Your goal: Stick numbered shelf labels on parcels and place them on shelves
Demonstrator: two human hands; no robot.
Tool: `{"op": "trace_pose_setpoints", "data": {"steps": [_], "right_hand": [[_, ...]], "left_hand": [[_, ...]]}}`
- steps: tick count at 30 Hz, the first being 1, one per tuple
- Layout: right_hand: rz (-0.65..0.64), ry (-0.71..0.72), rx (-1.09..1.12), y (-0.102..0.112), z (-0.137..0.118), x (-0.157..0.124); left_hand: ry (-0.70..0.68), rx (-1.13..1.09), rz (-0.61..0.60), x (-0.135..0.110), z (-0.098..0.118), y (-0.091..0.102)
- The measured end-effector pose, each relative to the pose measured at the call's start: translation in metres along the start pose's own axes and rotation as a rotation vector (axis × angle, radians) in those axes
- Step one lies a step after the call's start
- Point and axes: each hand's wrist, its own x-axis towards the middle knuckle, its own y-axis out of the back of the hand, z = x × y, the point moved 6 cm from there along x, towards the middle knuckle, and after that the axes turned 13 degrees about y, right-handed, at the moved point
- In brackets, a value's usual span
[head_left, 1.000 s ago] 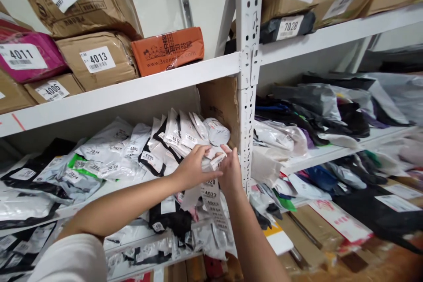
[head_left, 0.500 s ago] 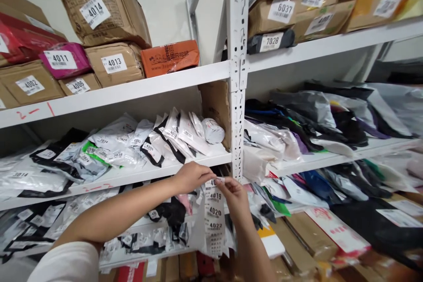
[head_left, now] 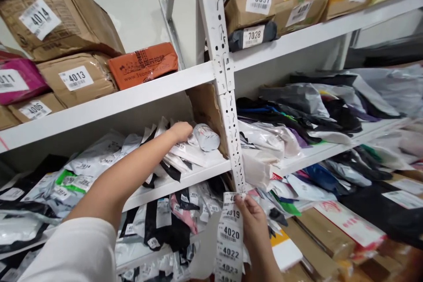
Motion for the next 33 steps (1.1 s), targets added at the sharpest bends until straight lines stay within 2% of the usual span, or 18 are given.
{"op": "trace_pose_setpoints", "data": {"steps": [3,5,8,12,15,17,19,22,25,28,30,33], "right_hand": [[-0.021,0.006,0.026,-0.018,0.006,0.013],[-0.076,0.018,0.042,-0.038,0.006,0.024],[-0.147,0.064,0.058,-0.071,0.0,0.042],[-0.283,0.08,0.012,-0.12,-0.008,0.065],[-0.404,0.04,-0.016,-0.153,-0.007,0.077],[-0.434,0.01,-0.032,-0.168,-0.003,0.084],[-0.413,-0.017,-0.052,-0.175,0.001,0.093],[-0.336,0.0,-0.096,-0.177,0.008,0.108],[-0.234,0.119,-0.145,-0.177,0.012,0.121],[-0.178,0.21,-0.243,-0.177,0.017,0.128],[-0.163,0.239,-0.331,-0.177,0.019,0.131],[-0.109,0.289,-0.472,-0.175,0.018,0.133]], "left_hand": [[-0.08,-0.001,-0.02,-0.004,-0.006,-0.007],[-0.162,-0.095,-0.055,-0.01,-0.014,-0.01],[-0.235,-0.331,-0.17,-0.019,-0.029,-0.016],[-0.216,-0.517,-0.339,-0.022,-0.038,-0.022],[-0.243,-0.469,-0.346,-0.019,-0.033,-0.021],[-0.261,-0.401,-0.314,-0.015,-0.031,-0.021],[-0.29,-0.416,-0.323,-0.012,-0.03,-0.023],[-0.307,-0.58,-0.421,-0.006,-0.033,-0.03],[-0.169,-0.713,-0.431,0.003,-0.04,-0.032],[-0.089,-0.595,-0.385,0.008,-0.041,-0.031],[-0.118,-0.498,-0.386,0.009,-0.039,-0.031],[-0.158,-0.52,-0.405,0.012,-0.04,-0.033]]}}
